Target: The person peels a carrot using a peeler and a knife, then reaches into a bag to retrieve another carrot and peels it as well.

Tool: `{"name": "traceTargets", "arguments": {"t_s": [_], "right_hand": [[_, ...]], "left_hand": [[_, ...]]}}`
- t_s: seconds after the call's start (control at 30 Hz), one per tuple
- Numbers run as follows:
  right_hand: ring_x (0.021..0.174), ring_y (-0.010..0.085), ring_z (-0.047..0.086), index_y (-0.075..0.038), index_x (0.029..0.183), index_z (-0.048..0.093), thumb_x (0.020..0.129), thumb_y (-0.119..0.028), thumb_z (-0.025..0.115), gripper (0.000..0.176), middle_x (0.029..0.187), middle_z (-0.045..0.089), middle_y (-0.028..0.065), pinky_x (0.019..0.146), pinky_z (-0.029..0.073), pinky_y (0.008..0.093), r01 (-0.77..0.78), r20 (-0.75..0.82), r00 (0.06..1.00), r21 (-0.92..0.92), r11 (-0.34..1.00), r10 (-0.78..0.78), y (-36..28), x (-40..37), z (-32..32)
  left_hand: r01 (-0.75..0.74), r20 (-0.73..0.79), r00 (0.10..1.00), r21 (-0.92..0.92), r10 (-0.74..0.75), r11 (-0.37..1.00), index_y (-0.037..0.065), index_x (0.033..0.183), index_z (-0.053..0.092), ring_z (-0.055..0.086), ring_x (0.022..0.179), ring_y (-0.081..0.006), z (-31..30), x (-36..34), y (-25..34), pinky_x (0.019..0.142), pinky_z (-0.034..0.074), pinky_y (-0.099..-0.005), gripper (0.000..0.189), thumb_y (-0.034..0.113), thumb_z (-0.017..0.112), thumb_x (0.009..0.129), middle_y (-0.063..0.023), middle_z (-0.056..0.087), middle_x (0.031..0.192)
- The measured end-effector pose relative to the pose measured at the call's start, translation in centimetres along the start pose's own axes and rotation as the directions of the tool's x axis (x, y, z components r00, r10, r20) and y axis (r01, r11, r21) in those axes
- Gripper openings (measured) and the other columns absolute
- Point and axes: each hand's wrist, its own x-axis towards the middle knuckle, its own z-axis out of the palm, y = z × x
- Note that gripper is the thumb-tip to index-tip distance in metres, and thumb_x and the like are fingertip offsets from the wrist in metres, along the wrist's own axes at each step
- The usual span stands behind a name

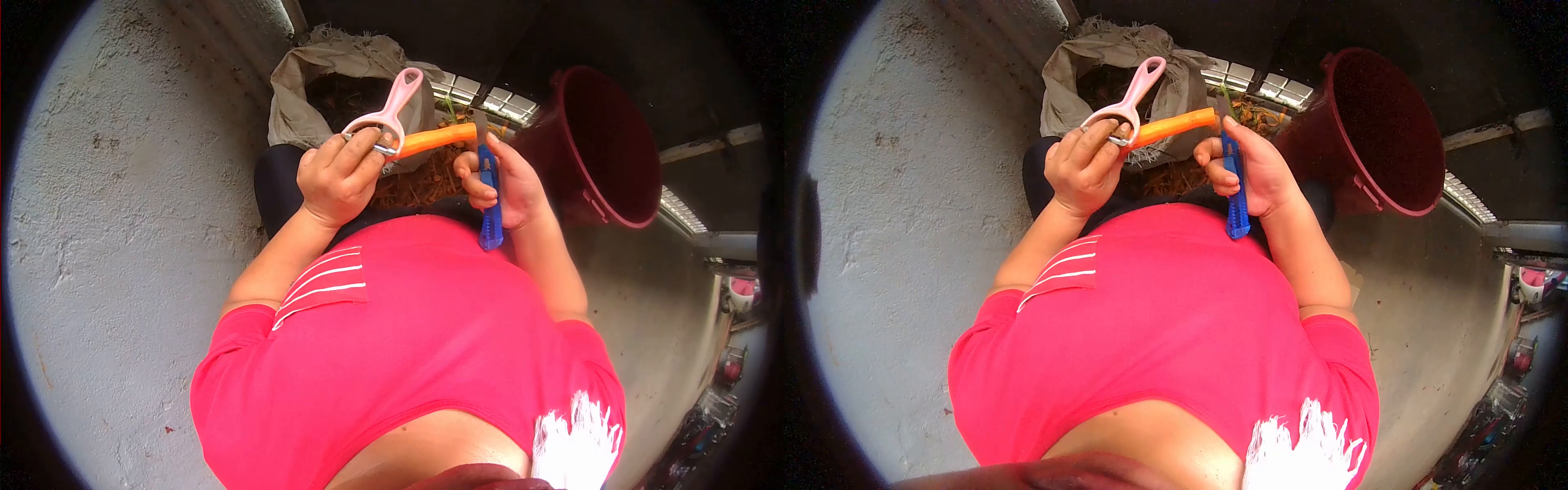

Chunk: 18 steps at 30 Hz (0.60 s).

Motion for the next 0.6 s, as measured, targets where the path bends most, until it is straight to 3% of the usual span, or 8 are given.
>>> {"name": "traceTargets", "arguments": {"t_s": [0.13, 0.17, 0.37, 0.5, 0.6], "right_hand": [[0.048, 0.0048, 0.04, -0.007, 0.116, 0.056, 0.101, -0.029, 0.053, 0.027, 0.082, 0.061, 0.0054, 0.043, 0.033, 0.0191, 0.157, -0.235, 0.929, -0.453, 0.877, -0.287, 0.5, -0.3, 3.1], [0.051, 0.004, 0.041, -0.006, 0.119, 0.056, 0.099, -0.02, 0.058, 0.024, 0.084, 0.061, 0.0051, 0.045, 0.033, 0.019, 0.196, -0.232, 0.91, -0.489, 0.85, -0.344, 0.7, -0.1, 3.0], [0.056, 0.0034, 0.043, -0.003, 0.125, 0.055, 0.098, -0.012, 0.056, 0.028, 0.087, 0.062, 0.004, 0.049, 0.035, 0.0184, 0.401, 0.054, 0.854, -0.701, 0.59, -0.517, 1.1, -0.2, 2.2], [0.057, 0.0033, 0.043, -0.003, 0.124, 0.055, 0.098, -0.012, 0.056, 0.028, 0.086, 0.059, 0.0028, 0.05, 0.036, 0.0187, 0.439, 0.103, 0.841, -0.705, 0.557, -0.532, 0.8, -0.4, 2.1], [0.057, 0.0033, 0.042, -0.003, 0.124, 0.055, 0.098, -0.015, 0.057, 0.028, 0.085, 0.057, 0.0017, 0.049, 0.035, 0.0189, 0.455, 0.134, 0.842, -0.695, 0.556, -0.522, 0.4, -0.6, 1.7]], "left_hand": [[-0.023, 0.0, 1.0, -0.007, 0.023, 1.0, 0.016, 0.08, 0.066, 0.061, 0.074, -0.0126, -0.4, 0.1, 0.3, 0.056, 0.041, -0.0275, 0.015, 0.014, 0.074, 0.068, 0.006, 0.067, 0.1], [-0.025, 0.014, 1.0, -0.026, 0.025, 0.999, 0.014, 0.08, 0.066, 0.062, 0.075, -0.015, -0.6, 0.1, 0.5, 0.058, 0.043, -0.0286, 0.017, 0.013, 0.076, 0.066, 0.0035, 0.067, 0.101], [0.124, 0.113, 0.986, -0.043, -0.118, 0.991, 0.013, 0.081, 0.064, 0.06, 0.077, -0.0156, -0.3, 0.1, 1.1, 0.058, 0.044, -0.0304, 0.022, 0.02, 0.076, 0.064, 0.0024, 0.064, 0.099], [0.277, 0.27, 0.936, -0.167, -0.226, 0.946, 0.01, 0.081, 0.064, 0.061, 0.079, -0.0202, -1.3, 1.1, 1.4, 0.063, 0.048, -0.0331, 0.03, 0.028, 0.081, 0.062, -0.0002, 0.062, 0.094], [0.337, 0.38, 0.899, -0.279, -0.219, 0.899, 0.008, 0.082, 0.066, 0.062, 0.082, -0.0238, -1.8, 1.6, 1.3, 0.067, 0.05, -0.0353, 0.034, 0.033, 0.081, 0.066, -0.0029, 0.063, 0.095]]}}
